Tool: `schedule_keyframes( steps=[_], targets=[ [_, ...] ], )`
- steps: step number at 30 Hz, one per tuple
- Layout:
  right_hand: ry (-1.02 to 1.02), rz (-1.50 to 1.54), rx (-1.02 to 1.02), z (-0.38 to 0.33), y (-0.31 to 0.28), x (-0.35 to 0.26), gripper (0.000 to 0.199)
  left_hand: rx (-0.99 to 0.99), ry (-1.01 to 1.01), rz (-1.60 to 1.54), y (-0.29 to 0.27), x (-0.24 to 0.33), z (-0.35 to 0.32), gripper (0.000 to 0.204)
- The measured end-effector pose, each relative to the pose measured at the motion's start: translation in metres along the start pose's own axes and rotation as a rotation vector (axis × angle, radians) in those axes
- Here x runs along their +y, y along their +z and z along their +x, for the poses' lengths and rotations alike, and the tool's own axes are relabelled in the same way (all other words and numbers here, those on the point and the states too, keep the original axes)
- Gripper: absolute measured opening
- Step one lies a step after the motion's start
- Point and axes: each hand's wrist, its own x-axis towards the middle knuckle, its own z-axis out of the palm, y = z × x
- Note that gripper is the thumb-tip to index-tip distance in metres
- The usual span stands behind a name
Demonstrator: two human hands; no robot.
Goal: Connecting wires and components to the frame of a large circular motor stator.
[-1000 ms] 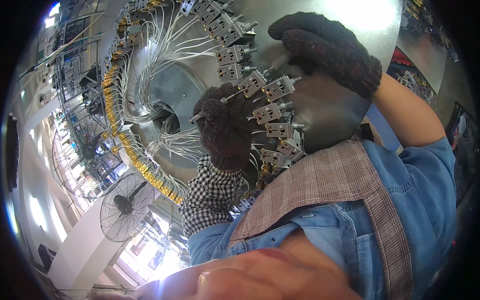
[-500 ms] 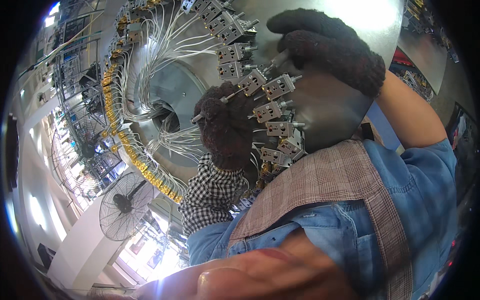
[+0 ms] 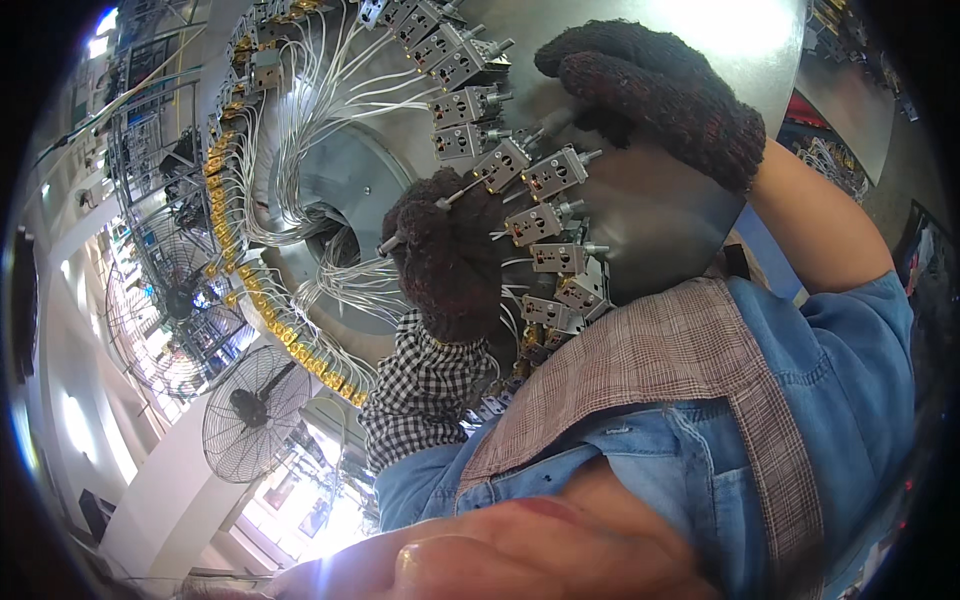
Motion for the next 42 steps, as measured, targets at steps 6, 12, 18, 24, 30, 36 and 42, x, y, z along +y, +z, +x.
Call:
schedule_keyframes(
  steps=[6,12,18,24,30,36,42],
  targets=[
    [0.046,0.030,0.029,-0.001,0.003,0.001,0.036,0.062,0.044,0.066,0.002,-0.004,-0.002,0.026],
    [-0.134,-0.136,-0.009,0.000,0.000,0.014,0.035,0.062,0.114,0.122,-0.002,-0.009,0.000,0.029],
    [-0.138,-0.074,0.021,0.002,0.003,0.013,0.036,0.068,0.059,0.031,-0.012,-0.010,0.000,0.023],
    [0.016,0.028,0.066,0.002,0.014,-0.010,0.036,-0.021,0.068,-0.109,-0.008,-0.011,0.003,0.023],
    [0.135,-0.016,0.036,0.004,0.000,-0.001,0.035,0.014,0.083,-0.019,-0.007,-0.010,0.002,0.022],
    [-0.111,-0.202,0.040,0.007,0.002,0.000,0.033,0.011,0.046,-0.030,-0.005,-0.008,0.002,0.022],
    [0.153,-0.222,0.053,0.010,0.001,-0.006,0.036,0.002,0.073,0.012,-0.003,-0.009,-0.001,0.021]
  ],
)
